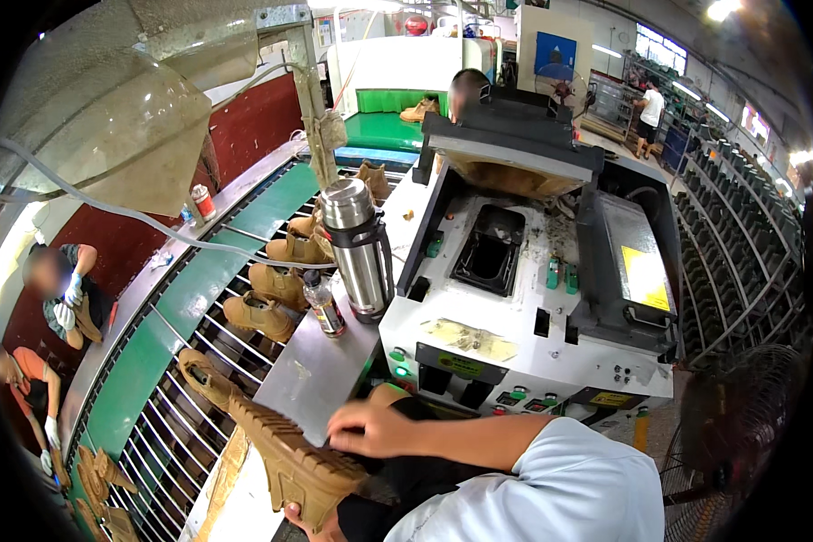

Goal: The person places a shoe sole onto a machine, removes a processed shoe from the machine, and places a new shoe onto the machine bed. The person then picks up finished shoes from a conveyor belt, wipes the soles by hand, and places them onto a different conveyor belt section.

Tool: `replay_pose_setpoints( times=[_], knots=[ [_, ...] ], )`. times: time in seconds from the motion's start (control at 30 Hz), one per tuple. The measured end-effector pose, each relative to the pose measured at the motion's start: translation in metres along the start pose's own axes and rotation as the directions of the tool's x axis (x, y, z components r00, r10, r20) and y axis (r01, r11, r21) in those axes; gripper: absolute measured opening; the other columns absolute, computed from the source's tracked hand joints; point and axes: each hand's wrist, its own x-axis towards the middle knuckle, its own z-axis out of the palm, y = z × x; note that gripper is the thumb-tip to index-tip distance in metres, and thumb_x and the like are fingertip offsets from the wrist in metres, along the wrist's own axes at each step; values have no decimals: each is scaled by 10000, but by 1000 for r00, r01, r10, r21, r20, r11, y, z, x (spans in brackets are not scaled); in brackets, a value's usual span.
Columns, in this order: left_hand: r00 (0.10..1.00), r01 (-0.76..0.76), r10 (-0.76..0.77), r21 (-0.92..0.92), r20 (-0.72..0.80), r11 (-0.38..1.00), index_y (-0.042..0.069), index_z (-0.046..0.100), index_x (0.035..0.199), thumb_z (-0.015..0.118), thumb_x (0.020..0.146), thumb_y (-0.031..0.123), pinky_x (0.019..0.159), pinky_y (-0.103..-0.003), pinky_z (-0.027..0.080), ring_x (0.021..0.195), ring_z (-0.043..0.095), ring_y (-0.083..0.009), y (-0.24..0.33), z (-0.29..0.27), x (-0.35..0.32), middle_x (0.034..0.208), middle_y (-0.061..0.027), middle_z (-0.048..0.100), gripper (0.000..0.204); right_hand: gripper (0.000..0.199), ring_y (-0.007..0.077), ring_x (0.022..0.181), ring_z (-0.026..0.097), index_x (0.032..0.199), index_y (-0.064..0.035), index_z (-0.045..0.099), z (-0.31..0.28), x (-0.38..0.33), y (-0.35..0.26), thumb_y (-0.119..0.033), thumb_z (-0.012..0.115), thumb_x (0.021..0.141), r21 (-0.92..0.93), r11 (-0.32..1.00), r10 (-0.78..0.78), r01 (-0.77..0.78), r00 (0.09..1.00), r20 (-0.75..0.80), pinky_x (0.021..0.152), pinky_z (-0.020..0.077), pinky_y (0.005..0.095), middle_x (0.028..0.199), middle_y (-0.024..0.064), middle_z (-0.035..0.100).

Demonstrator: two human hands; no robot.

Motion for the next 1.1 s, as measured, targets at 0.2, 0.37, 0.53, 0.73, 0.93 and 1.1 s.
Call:
replay_pose_setpoints(
  times=[0.2, 0.37, 0.53, 0.73, 0.93, 1.1],
  knots=[
    [958, -95, 128, 136, -258, 986, 75, 322, 1417, 663, 719, 455, 1002, -513, 437, 1227, 475, -359, 69, -50, 24, 1366, -183, 449, 864, 439, 325, 1090, 532, 1117, -45, 578, -188, 19, 109, -287, 673, 764, -640, 481, -33, -599, 718, -696, 960, 383, 458, 1090, 151, 606],
    [920, -155, 215, 197, -329, 968, 78, 335, 1410, 662, 735, 459, 988, -520, 452, 1224, 481, -357, 132, -86, 72, 1367, -178, 450, 841, 680, 347, 1287, 392, 1385, -14, 389, -293, -7, 165, -493, 469, 909, -616, 37, 237, -787, 606, -759, 1117, 220, 469, 1311, 208, 494],
    [902, -180, 247, 212, -354, 961, 82, 347, 1403, 661, 751, 463, 974, -527, 466, 1220, 487, -355, 175, -121, 105, 1368, -172, 452, 818, 633, 311, 1246, 439, 1383, -109, 451, -309, -18, 157, -519, 461, 901, -746, 56, 228, -664, 736, -638, 1110, 233, 469, 1255, 167, 545],
    [952, -137, 152, 76, -264, 988, 133, 373, 1403, 634, 762, 484, 1009, -562, 405, 1262, 440, -365, 191, -178, 143, 1407, -140, 426, 776, 531, 323, 1130, 488, 1243, -94, 572, -315, -31, 164, -464, 560, 863, -796, 23, 61, -605, 796, -603, 1028, 308, 480, 1151, 164, 574],
    [896, -1, 33, 73, -443, 997, 120, 413, 1356, 684, 727, 385, 973, -566, 435, 1214, 457, -355, 198, -199, 170, 1334, -142, 463, 735, 411, 380, 1158, 474, 1150, -38, 566, -178, 9, 130, -194, 650, 779, -891, 372, -163, -260, 927, -338, 993, 348, 505, 1186, 190, 543],
    [854, 237, -53, 297, -517, 925, 122, 439, 1318, 606, 767, 377, 959, -564, 444, 1163, 512, -357, 229, -217, 218, 1274, -148, 521, 630, 238, 343, 980, 570, 936, -70, 635, -35, -15, 80, -112, 660, 704, -680, 732, -147, 42, 984, -98, 869, 456, 450, 1026, 133, 600]
  ],
)
